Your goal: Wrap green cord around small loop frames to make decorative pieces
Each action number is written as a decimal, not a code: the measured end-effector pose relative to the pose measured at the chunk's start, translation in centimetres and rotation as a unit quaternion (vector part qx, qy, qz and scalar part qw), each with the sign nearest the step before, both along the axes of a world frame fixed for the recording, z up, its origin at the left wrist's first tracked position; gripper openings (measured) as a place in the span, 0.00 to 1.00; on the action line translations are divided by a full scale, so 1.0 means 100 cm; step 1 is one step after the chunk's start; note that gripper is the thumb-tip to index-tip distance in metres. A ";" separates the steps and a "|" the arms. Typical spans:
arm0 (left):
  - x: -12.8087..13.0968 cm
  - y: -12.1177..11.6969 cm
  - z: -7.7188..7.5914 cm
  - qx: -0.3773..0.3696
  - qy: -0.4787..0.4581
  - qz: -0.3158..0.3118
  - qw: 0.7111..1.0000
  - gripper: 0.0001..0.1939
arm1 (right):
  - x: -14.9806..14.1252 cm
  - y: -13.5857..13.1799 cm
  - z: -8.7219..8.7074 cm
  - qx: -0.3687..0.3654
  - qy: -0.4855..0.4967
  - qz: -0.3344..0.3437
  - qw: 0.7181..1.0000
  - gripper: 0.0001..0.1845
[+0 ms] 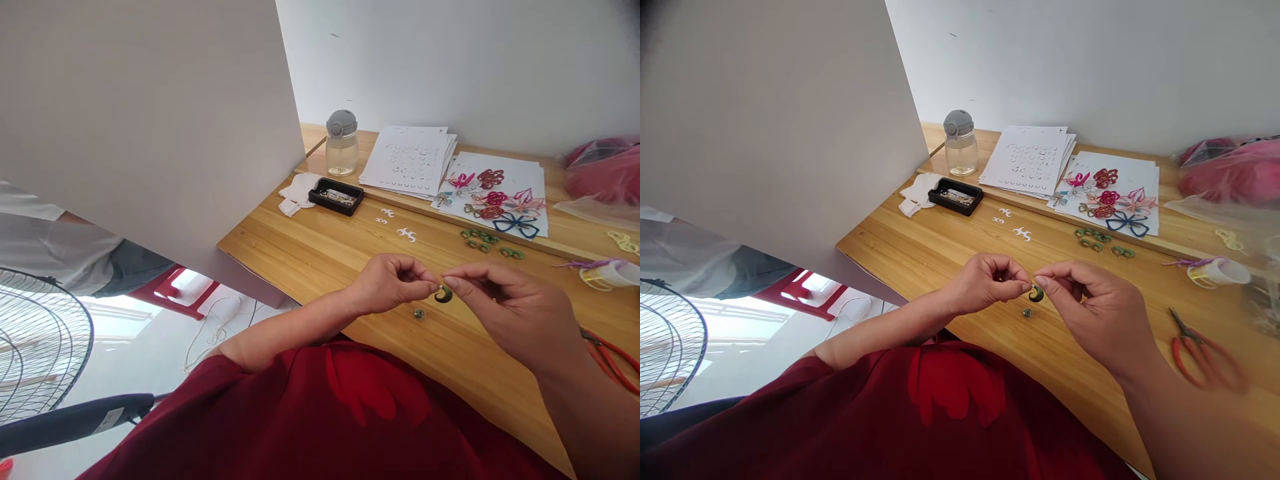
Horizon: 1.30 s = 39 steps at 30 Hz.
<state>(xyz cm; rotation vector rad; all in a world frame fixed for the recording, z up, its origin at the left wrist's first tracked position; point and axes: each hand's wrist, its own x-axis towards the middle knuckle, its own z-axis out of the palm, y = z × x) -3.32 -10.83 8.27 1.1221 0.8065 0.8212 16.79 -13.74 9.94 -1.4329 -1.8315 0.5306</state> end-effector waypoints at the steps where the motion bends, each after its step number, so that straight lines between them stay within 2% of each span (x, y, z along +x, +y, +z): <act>1: 0.000 0.000 -0.001 0.000 -0.010 -0.001 1.000 0.20 | 0.001 0.003 -0.001 -0.018 0.024 0.002 1.000 0.15; 4: 0.001 0.001 -0.005 -0.011 -0.036 -0.004 0.999 0.21 | 0.000 0.010 -0.005 -0.079 0.105 0.007 0.991 0.17; 7: 0.002 0.001 -0.008 -0.025 -0.047 0.000 0.999 0.21 | -0.001 0.013 -0.014 -0.149 0.195 0.013 0.969 0.21; 12: 0.004 0.004 -0.011 -0.028 -0.073 0.035 0.996 0.23 | -0.013 0.004 -0.036 -0.298 0.367 0.023 0.881 0.22; 14: 0.005 0.005 -0.013 -0.031 -0.083 0.054 0.995 0.24 | -0.021 -0.004 -0.039 -0.329 0.385 0.019 0.862 0.20; 16: 0.006 0.007 -0.017 -0.030 -0.085 0.076 0.993 0.26 | -0.028 -0.014 -0.036 -0.321 0.355 0.008 0.878 0.20; 18: 0.007 0.008 -0.020 -0.021 -0.075 0.095 0.992 0.26 | -0.031 -0.024 -0.029 -0.280 0.279 0.004 0.919 0.18; 20: 0.007 0.009 -0.022 -0.008 -0.062 0.101 0.993 0.26 | -0.031 -0.031 -0.019 -0.214 0.182 0.003 0.960 0.14; 22: 0.006 0.008 -0.022 0.002 -0.050 0.097 0.994 0.26 | -0.028 -0.035 -0.008 -0.125 0.085 -0.017 0.988 0.11; 24: 0.005 0.007 -0.019 0.006 -0.038 0.084 0.996 0.26 | -0.024 -0.034 0.002 -0.019 -0.007 -0.048 0.999 0.09; 26: 0.003 0.006 -0.015 0.005 -0.023 0.064 0.998 0.26 | -0.020 -0.028 0.011 0.069 -0.073 -0.067 0.993 0.09; 28: 0.003 0.004 -0.011 0.003 -0.015 0.044 0.999 0.26 | -0.018 -0.020 0.017 0.104 -0.090 -0.070 0.988 0.09; 31: 0.002 0.003 -0.008 0.003 -0.032 0.019 0.999 0.25 | -0.016 -0.006 0.018 0.078 -0.039 -0.060 0.994 0.09; 35: 0.001 0.002 -0.008 0.009 -0.073 -0.012 0.997 0.23 | -0.014 0.011 0.002 -0.011 0.085 -0.035 0.996 0.10; 37: 0.000 0.002 -0.009 0.010 -0.091 -0.009 0.996 0.23 | -0.014 0.017 -0.011 -0.089 0.166 -0.024 0.982 0.13; 39: 0.000 0.002 -0.010 0.008 -0.100 0.010 0.995 0.23 | -0.017 0.017 -0.022 -0.176 0.268 -0.012 0.947 0.19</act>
